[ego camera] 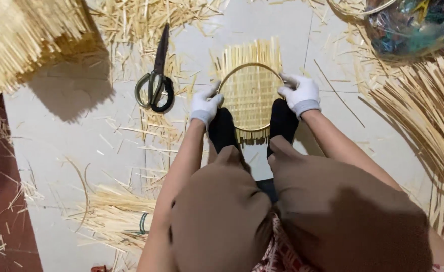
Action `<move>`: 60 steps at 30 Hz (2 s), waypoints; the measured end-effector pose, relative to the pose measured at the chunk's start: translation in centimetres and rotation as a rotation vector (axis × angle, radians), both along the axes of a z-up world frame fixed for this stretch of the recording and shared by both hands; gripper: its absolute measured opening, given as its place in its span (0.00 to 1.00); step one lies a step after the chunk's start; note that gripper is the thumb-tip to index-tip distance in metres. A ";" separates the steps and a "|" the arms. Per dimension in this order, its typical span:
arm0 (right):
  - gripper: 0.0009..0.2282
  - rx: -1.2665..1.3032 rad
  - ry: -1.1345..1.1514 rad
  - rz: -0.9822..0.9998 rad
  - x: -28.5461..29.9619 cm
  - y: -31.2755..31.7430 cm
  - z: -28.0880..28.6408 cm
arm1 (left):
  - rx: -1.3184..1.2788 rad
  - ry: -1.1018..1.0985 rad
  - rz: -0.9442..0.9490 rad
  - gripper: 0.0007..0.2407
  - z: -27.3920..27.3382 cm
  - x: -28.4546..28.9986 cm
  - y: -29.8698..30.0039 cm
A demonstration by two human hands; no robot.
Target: Attaching a bamboo rim to a woven base and trimming the excess strips using scissors.
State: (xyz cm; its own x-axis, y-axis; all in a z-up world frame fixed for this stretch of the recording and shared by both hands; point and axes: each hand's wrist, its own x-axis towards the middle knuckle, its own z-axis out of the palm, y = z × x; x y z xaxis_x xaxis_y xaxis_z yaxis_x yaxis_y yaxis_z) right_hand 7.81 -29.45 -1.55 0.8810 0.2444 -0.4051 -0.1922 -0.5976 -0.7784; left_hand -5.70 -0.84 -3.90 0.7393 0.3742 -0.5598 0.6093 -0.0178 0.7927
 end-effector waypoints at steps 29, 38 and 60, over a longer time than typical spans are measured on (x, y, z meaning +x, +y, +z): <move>0.12 -0.172 -0.562 0.317 2.3 5.4 6.4 | 0.808 -0.231 -0.218 0.12 8.1 5.3 -1.5; 0.13 -0.198 -0.714 0.424 2.4 6.8 2.9 | 0.908 -0.687 -0.625 0.14 1.6 9.7 -2.1; 0.07 -0.303 -0.533 0.398 4.1 6.9 1.0 | 0.740 -0.423 -0.629 0.17 1.7 13.1 -2.8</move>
State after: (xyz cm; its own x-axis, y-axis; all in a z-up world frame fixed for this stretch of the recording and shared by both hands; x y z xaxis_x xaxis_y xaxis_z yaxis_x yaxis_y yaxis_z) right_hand 11.95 -22.52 -0.58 0.8452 0.5325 -0.0466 0.4436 -0.7474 -0.4945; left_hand 7.44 -3.66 -2.20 1.0000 -0.0015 -0.0004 -0.0009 -0.7992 0.6011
